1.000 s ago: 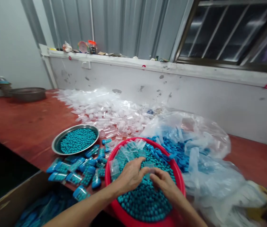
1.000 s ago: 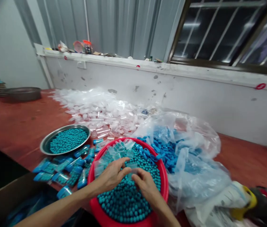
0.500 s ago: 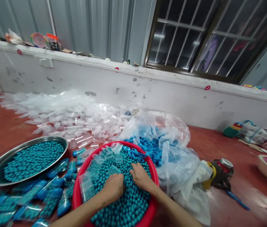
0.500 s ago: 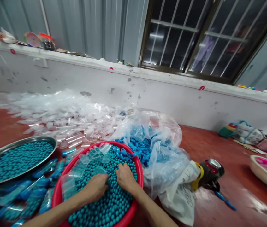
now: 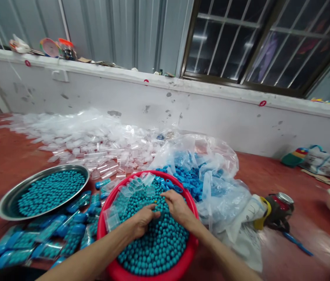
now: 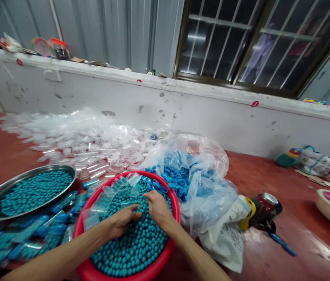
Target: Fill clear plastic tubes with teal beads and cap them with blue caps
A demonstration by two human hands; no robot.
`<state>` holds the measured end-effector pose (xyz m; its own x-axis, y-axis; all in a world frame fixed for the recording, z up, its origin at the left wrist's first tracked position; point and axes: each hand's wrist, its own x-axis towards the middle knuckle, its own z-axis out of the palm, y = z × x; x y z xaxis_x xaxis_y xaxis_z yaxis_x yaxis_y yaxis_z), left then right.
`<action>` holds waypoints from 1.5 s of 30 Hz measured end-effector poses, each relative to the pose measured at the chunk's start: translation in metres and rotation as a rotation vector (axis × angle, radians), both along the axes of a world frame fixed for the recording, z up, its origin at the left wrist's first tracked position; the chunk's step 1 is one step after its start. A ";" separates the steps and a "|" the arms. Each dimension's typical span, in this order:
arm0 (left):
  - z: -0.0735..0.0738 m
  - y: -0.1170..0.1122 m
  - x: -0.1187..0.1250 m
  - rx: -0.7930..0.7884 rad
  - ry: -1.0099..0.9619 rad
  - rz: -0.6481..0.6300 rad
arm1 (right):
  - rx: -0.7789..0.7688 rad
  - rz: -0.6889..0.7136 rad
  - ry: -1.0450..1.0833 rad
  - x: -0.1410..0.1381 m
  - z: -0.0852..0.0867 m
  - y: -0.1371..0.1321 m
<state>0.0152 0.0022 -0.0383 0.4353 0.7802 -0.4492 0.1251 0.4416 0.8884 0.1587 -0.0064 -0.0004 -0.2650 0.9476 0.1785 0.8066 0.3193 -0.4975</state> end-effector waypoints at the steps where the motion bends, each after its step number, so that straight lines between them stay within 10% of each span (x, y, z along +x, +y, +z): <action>1: 0.001 0.000 0.000 -0.015 -0.047 0.009 | 0.010 -0.071 -0.096 0.004 0.002 0.006; 8: 0.009 -0.006 -0.003 -0.025 -0.202 0.038 | -0.053 -0.302 -0.328 0.012 -0.009 0.027; 19: 0.008 -0.018 -0.027 0.037 -0.123 0.173 | -0.217 -0.163 -0.075 0.022 -0.024 0.010; 30: 0.006 -0.023 -0.026 0.084 0.043 0.067 | 0.124 0.183 -0.604 0.022 -0.010 -0.015; 45: 0.016 -0.034 -0.022 0.233 -0.116 0.033 | -0.406 0.262 0.464 -0.003 -0.006 -0.021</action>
